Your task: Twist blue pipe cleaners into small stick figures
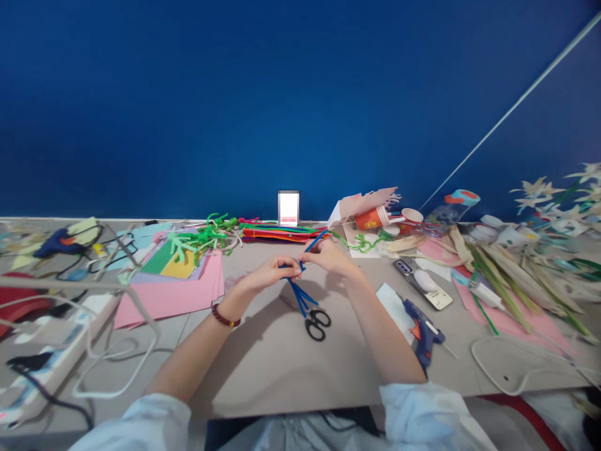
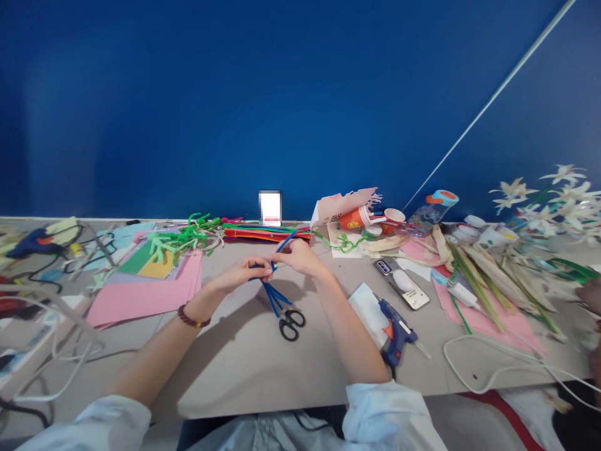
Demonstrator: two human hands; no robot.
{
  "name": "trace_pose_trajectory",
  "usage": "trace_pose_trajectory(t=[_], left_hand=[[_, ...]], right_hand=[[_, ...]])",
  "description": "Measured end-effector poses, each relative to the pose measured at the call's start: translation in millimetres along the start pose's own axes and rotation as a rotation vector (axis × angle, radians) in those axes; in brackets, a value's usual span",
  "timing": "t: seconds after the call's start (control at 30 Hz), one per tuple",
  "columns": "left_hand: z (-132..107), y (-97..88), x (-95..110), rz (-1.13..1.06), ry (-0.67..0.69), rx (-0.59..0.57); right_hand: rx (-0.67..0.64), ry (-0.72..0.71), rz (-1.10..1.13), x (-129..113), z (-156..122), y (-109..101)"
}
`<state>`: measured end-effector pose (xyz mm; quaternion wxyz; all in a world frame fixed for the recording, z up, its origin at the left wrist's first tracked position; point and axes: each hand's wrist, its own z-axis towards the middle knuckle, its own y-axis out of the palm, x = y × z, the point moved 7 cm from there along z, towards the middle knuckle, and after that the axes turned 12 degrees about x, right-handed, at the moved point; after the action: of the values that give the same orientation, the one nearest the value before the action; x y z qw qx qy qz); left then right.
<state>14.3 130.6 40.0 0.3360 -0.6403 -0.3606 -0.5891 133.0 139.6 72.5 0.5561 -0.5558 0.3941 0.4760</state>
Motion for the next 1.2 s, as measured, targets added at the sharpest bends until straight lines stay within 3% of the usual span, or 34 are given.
trace_pose_trajectory(t=[0.17,0.3,0.4,0.53,0.73,0.9,1.0,1.2], left_hand=[[9,-14.0,-10,-0.139,-0.071,0.177],[14,-25.0,-13,-0.261,-0.06,0.264],[15,-24.0,-11,-0.403,-0.027,0.258],[12,-13.0,-5,-0.532,0.013,0.168],[1,-2.0,2,-0.319,0.062,0.059],[1,-1.2,-1,-0.079,0.029,0.087],[7,-5.4,-8,-0.09,0.03,0.157],[16,-20.0,-17,-0.321,0.04,0.279]], right_hand=[[0.131,-0.184,-0.109,-16,-5,-1],[0.115,-0.176,-0.096,-17,-6,0],[0.059,-0.115,-0.005,-12,-3,0],[0.011,-0.028,0.097,-1,2,-5],[-0.075,0.085,0.187,16,6,0],[0.073,0.107,0.063,13,5,-5],[0.109,0.071,0.019,3,1,-5],[0.078,-0.005,0.111,-13,-6,-1]])
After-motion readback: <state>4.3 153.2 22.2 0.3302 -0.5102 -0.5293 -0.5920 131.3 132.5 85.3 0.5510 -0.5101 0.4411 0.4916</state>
